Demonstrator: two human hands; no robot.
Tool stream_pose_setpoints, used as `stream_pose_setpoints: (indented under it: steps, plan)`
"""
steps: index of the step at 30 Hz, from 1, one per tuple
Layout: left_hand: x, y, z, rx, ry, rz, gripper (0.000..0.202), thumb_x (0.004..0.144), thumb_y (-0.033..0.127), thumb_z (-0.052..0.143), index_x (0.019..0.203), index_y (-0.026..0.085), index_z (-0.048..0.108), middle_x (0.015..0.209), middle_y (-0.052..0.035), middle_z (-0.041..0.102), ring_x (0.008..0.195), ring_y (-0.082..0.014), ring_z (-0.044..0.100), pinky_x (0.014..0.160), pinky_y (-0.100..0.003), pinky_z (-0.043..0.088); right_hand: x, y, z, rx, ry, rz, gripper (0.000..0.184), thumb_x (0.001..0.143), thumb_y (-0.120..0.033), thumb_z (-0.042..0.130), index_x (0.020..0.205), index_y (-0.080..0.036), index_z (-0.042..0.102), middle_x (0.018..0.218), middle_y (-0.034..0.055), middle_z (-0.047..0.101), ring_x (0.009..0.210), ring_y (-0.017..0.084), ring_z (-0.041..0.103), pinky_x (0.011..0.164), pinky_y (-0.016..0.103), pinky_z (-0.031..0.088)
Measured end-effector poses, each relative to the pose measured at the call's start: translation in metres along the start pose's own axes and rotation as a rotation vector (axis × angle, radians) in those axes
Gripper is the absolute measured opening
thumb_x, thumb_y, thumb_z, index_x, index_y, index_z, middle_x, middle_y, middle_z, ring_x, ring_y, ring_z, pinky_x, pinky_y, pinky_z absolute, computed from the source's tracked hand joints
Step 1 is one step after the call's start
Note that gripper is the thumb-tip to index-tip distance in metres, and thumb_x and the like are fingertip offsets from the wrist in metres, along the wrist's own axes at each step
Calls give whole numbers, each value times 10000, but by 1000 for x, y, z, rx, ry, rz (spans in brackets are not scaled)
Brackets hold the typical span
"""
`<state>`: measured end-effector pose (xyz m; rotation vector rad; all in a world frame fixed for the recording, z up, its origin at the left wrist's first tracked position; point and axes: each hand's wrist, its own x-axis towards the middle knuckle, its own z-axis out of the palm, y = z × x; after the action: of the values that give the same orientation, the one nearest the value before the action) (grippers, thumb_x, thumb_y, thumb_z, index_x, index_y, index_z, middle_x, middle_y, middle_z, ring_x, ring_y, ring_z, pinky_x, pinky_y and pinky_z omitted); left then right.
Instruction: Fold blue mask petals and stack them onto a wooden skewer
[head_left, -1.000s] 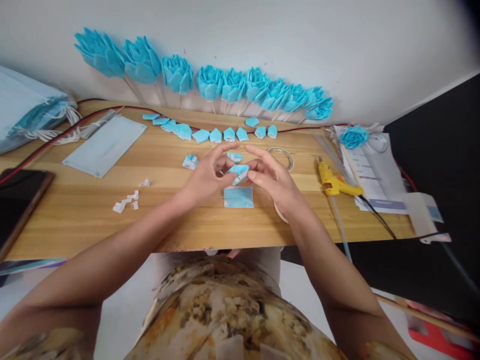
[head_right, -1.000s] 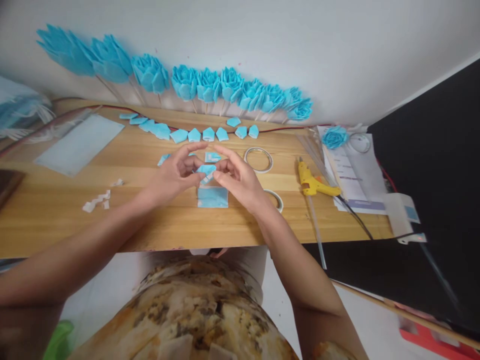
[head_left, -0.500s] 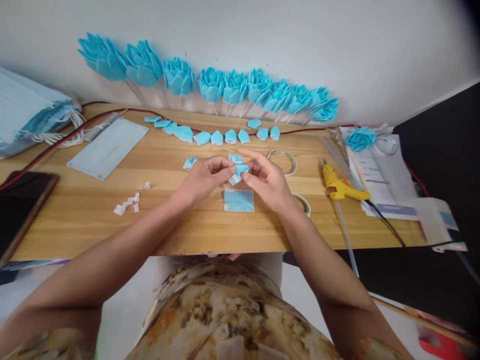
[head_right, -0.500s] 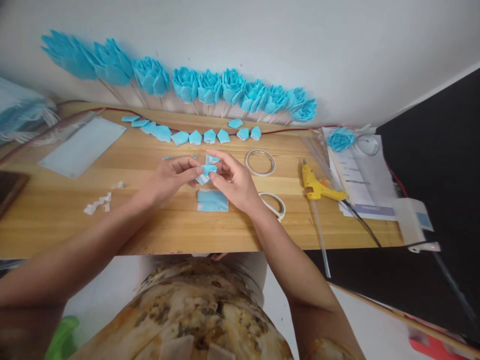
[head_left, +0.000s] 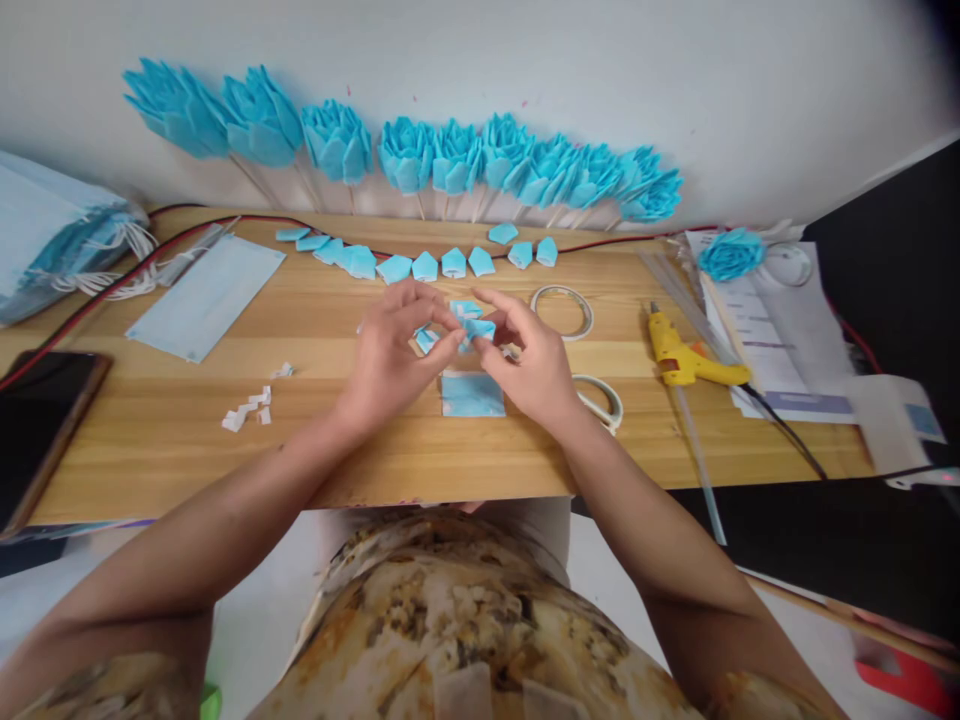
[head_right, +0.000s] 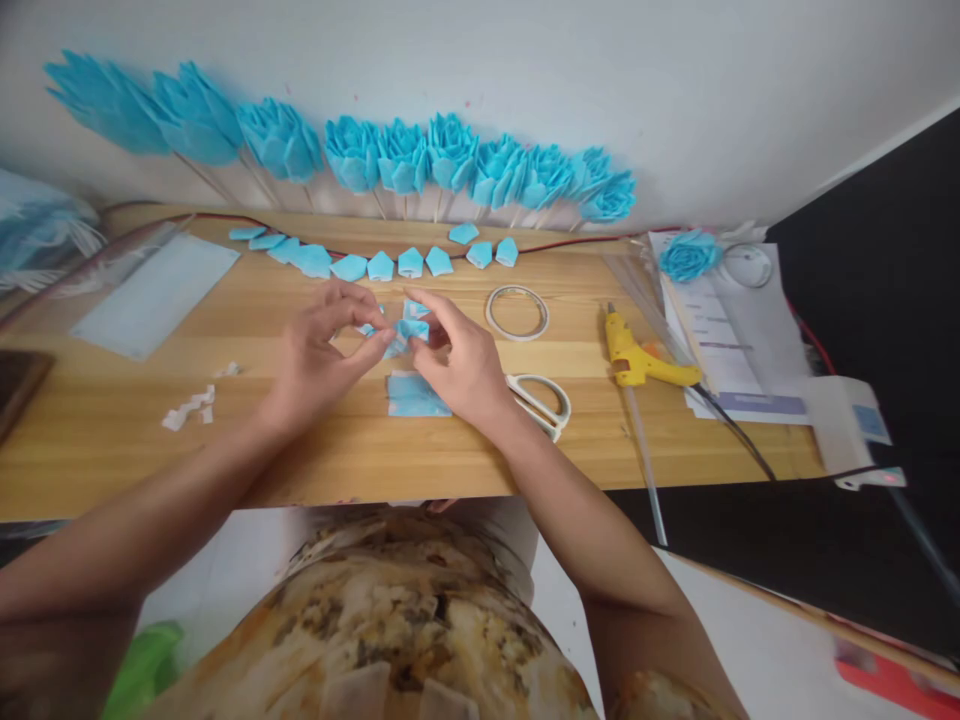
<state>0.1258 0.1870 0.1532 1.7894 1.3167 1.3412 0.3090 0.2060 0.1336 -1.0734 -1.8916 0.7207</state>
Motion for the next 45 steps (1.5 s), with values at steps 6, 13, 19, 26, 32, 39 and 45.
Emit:
stream_pose_setpoints:
  steps: [6,13,19,26,32,39,45]
  plan:
    - [-1,-3,3,184,-46,86,52,837,230,685,811,222,730,931,-54,625,948,-231,576,894,-393,451,-2,-1,4,-173,17,-120,489,891,-157,573,1365,-275,580,1091,51,753,908,192,700,823,349,586]
    - [0,-10,7,201,-51,117,97,836,172,648,758,209,693,878,-47,641,918,-215,598,858,-365,463,-2,0,5,-197,17,-186,476,887,-149,572,1351,-256,600,1105,42,758,896,177,699,856,328,581]
    - [2,-19,9,124,-48,163,121,819,116,628,741,207,646,823,-28,662,837,-182,619,784,-333,496,-3,2,6,-169,31,-155,495,876,-136,571,1348,-281,598,1099,30,754,911,178,700,863,332,586]
    - [3,-17,6,100,-78,144,109,826,130,645,746,205,639,818,-32,676,823,-178,634,753,-328,520,-2,3,6,-115,32,-100,508,861,-113,564,1342,-272,602,1074,35,747,912,180,694,833,335,588]
    - [2,-14,6,90,-89,138,108,826,136,655,738,198,653,836,-38,678,855,-181,636,802,-331,520,-2,1,5,-119,17,-64,529,845,-100,563,1346,-263,607,1067,42,749,908,185,684,843,348,581]
    - [2,-18,8,-1,-48,121,139,888,321,718,820,204,687,820,-33,662,791,-165,602,757,-317,500,-1,3,4,-60,7,-48,474,864,-144,582,1316,-281,621,1141,42,743,966,203,689,863,371,586]
    - [4,-17,3,-260,-13,-122,371,891,551,699,1032,208,692,894,-31,688,789,-146,619,719,-274,494,1,1,1,85,47,36,441,871,-199,619,1307,-268,623,977,22,721,813,176,662,802,361,596]
